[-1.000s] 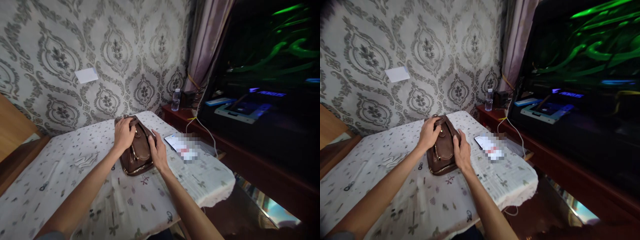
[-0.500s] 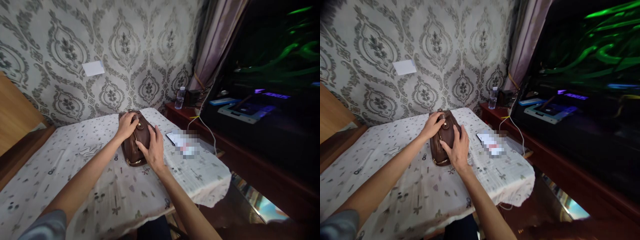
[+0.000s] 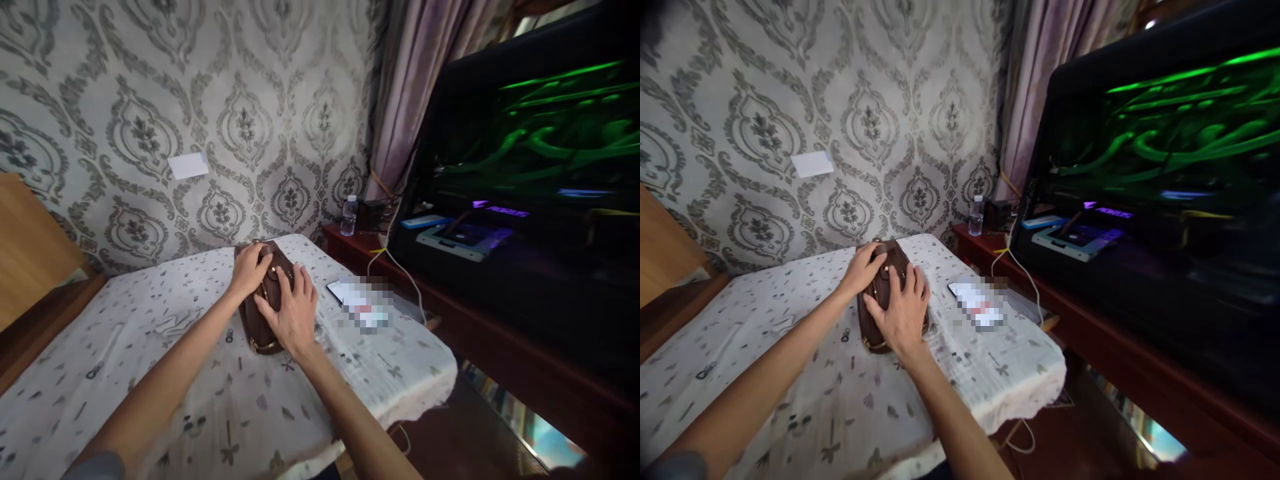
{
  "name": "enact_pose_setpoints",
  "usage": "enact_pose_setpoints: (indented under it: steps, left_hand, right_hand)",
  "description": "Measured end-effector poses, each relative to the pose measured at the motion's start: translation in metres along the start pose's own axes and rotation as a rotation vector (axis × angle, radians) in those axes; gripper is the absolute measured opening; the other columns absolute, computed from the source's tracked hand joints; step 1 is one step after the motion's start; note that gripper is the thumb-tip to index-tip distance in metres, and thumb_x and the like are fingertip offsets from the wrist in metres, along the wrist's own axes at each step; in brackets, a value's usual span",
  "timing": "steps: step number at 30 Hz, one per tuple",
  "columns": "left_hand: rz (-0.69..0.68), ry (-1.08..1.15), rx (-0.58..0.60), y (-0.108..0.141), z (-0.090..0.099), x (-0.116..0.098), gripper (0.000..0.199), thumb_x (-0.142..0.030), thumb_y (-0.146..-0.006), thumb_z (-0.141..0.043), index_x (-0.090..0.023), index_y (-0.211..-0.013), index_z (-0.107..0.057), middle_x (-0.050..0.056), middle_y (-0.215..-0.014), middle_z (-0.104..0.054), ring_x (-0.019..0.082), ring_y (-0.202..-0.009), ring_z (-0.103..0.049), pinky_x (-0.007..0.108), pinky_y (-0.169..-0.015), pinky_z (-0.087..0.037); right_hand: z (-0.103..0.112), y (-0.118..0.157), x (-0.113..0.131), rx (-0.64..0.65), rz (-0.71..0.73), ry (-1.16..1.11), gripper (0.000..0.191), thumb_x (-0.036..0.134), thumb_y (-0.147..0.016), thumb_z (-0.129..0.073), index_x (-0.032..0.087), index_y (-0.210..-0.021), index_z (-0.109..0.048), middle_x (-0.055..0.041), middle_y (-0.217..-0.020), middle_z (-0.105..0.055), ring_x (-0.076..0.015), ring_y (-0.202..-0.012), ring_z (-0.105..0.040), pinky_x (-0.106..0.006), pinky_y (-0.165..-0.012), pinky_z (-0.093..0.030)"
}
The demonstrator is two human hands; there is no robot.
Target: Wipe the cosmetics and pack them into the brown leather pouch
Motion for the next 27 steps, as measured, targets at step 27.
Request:
enact_pose_setpoints:
  steps: [27]
  left_hand:
    - [0.127, -0.174, 0.015, -0.063, -0.017, 0.008, 0.019, -0.034, -0.078, -0.065, -0.021, -0.064, -0.064, 0.001, -0.061, -0.063, 0.019, -0.065, -0.058, 0.027, -0.059, -0.036]
  right_hand:
    - [-0.005, 0.009, -0.006, -0.189, 0.095, -0.054, 0.048, 0.041, -0.091, -0.058, 0.021, -0.135, -0.058, -0.0166, -0.139, -0.055, -0.0346, -0.136, -0.043, -0.055, -0.107, -0.037]
Point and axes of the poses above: each hand's wrist, its own y-axis away from the middle knuckle, its own z-axis out of the back of the hand, x = y × z, the point moved 5 cm from there along -y, towards the middle knuckle
